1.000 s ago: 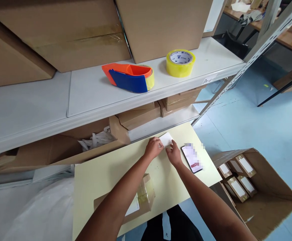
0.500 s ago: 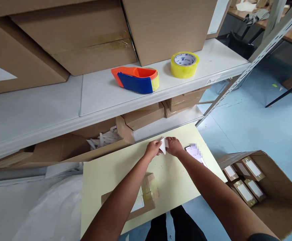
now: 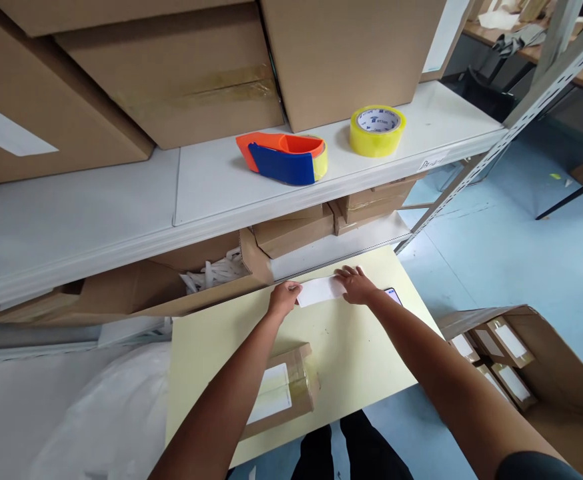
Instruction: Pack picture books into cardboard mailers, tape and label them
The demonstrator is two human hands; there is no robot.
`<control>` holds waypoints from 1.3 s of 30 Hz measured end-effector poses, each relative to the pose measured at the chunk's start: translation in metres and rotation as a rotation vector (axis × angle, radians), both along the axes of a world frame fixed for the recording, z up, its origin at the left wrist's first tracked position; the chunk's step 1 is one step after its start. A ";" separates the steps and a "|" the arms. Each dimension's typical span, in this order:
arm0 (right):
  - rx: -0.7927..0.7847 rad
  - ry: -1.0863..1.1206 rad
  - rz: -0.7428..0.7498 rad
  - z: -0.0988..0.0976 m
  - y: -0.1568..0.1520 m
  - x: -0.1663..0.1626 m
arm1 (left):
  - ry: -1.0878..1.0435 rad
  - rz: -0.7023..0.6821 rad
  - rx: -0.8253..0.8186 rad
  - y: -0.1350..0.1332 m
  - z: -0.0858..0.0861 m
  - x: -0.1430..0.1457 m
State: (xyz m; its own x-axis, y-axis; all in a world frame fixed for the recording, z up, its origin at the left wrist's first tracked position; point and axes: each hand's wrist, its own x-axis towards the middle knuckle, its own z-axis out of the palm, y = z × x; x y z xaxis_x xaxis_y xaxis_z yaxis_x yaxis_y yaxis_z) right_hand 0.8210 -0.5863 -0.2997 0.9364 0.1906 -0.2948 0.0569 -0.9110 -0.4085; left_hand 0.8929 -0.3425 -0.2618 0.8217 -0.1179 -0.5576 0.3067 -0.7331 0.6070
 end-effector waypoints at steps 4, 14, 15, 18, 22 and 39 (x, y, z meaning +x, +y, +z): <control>0.030 -0.119 -0.248 -0.006 0.018 0.011 | 0.017 0.051 -0.044 -0.005 0.002 -0.008; -0.077 -0.150 -0.449 -0.047 0.047 0.024 | 0.052 0.050 0.050 0.009 -0.014 -0.006; -0.085 -0.161 -0.450 -0.049 0.047 0.023 | 0.064 0.034 0.069 0.011 -0.017 -0.007; -0.099 -0.177 -0.444 -0.051 0.047 0.021 | 0.101 -0.013 0.137 0.015 -0.024 -0.010; -0.111 -0.174 -0.433 -0.052 0.047 0.021 | 0.112 -0.049 0.229 0.037 -0.015 -0.008; 1.223 0.019 -0.316 0.192 0.130 -0.076 | -0.354 0.034 -0.186 0.166 0.215 -0.144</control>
State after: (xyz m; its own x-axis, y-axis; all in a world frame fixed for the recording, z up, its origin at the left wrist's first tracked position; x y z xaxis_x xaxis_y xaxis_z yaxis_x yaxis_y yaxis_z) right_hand 0.7446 -0.4564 -0.1081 0.9883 0.1167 -0.0983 -0.1090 0.0896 -0.9900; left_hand 0.7494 -0.1764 -0.0472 0.9644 -0.1596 -0.2110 0.0772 -0.5934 0.8012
